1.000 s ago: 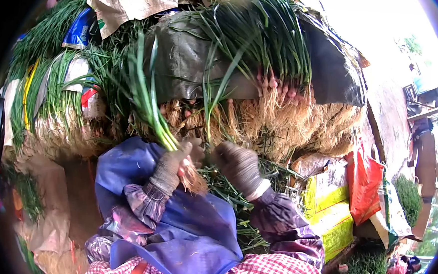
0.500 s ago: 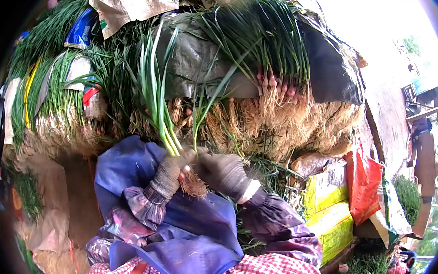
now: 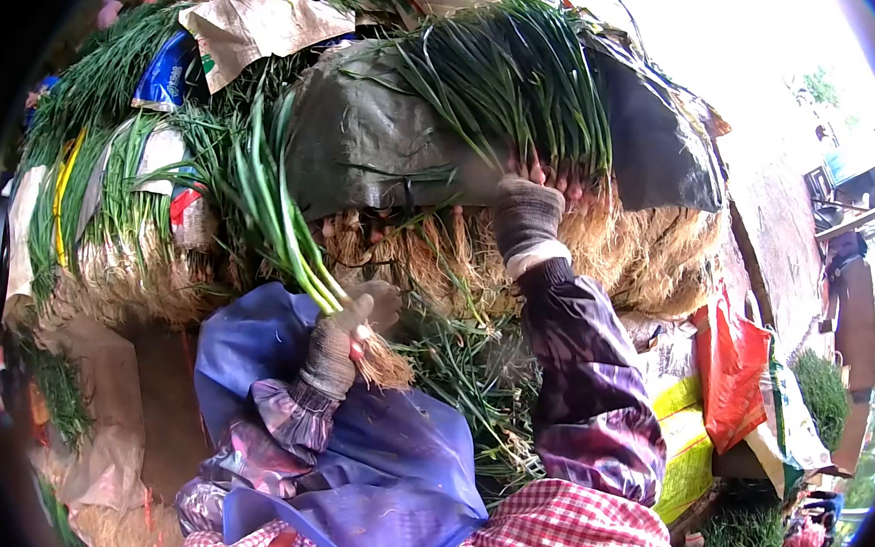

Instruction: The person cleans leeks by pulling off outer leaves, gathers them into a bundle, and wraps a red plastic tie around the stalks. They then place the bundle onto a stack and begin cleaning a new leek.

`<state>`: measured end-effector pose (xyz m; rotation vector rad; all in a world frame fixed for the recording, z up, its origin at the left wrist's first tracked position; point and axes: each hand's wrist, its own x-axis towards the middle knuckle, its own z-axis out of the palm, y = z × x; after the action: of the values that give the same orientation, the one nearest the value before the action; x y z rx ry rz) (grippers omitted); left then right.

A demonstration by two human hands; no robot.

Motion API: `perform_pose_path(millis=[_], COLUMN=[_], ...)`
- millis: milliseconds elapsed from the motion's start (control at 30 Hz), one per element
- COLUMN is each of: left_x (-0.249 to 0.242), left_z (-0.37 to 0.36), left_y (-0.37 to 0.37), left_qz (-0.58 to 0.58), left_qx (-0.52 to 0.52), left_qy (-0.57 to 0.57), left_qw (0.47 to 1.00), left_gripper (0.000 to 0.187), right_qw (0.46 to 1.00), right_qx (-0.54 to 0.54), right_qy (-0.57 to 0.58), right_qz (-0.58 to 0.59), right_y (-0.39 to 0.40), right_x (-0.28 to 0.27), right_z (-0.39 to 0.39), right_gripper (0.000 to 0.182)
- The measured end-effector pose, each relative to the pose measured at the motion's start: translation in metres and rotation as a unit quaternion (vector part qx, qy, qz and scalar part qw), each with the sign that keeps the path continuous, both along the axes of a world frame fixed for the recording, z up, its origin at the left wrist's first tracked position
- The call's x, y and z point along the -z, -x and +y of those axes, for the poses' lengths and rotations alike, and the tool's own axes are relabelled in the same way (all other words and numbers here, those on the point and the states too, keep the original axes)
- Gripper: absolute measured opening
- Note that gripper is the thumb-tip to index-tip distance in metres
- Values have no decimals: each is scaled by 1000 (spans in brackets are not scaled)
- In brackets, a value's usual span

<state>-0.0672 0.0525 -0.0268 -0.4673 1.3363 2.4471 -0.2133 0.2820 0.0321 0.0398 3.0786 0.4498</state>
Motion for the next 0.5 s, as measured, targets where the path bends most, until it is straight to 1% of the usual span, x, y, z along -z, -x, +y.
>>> perform_pose_path(millis=[33, 67, 133, 167, 200, 267, 333, 367, 400, 433, 467, 500], left_x=[0, 3, -1, 10, 13, 12, 7, 5, 27, 20, 9, 4], left_z=[-2, -1, 5, 3, 0, 3, 6, 6, 8, 10, 13, 15], left_y=[0, 2, 3, 4, 5, 6, 7, 8, 10, 11, 12, 11], left_qz=[-6, 16, 23, 32, 38, 2, 0, 6, 11, 9, 4, -2], left_qx=[17, 20, 8, 33, 80, 84, 77, 65, 71, 60, 55, 44], left_qy=[11, -26, -70, -63, -47, -24, -27, -34, -73, -89, -104, -126], left_qw=[1000, 999, 997, 997, 995, 996, 997, 997, 995, 994, 993, 991], left_gripper=[24, 25, 26, 26, 36, 33, 27, 23, 24, 25, 25, 29], right_qw=[1000, 998, 981, 991, 986, 971, 993, 979, 960, 947, 924, 924], right_qx=[19, 7, -5, -11, -34, -83, -18, -29, -93, -122, -175, -188], right_qy=[-11, -44, -104, 17, 34, 65, 56, 113, 115, 153, 244, 271], right_qz=[-18, 42, 164, 129, 159, 216, 106, 167, 238, 256, 237, 195], right_y=[4, 0, -7, -9, -10, -14, -11, -20, -34, -55, -78, -100], right_x=[2, 9, 21, 14, 16, 13, 9, 8, 7, -3, -10, -1], right_z=[0, 2, 3, 12, 16, 17, 8, 5, -4, -23, -38, -51], right_gripper=[52, 56, 64, 69, 59, 42, 27, 19, 21, 24, 17, 18])
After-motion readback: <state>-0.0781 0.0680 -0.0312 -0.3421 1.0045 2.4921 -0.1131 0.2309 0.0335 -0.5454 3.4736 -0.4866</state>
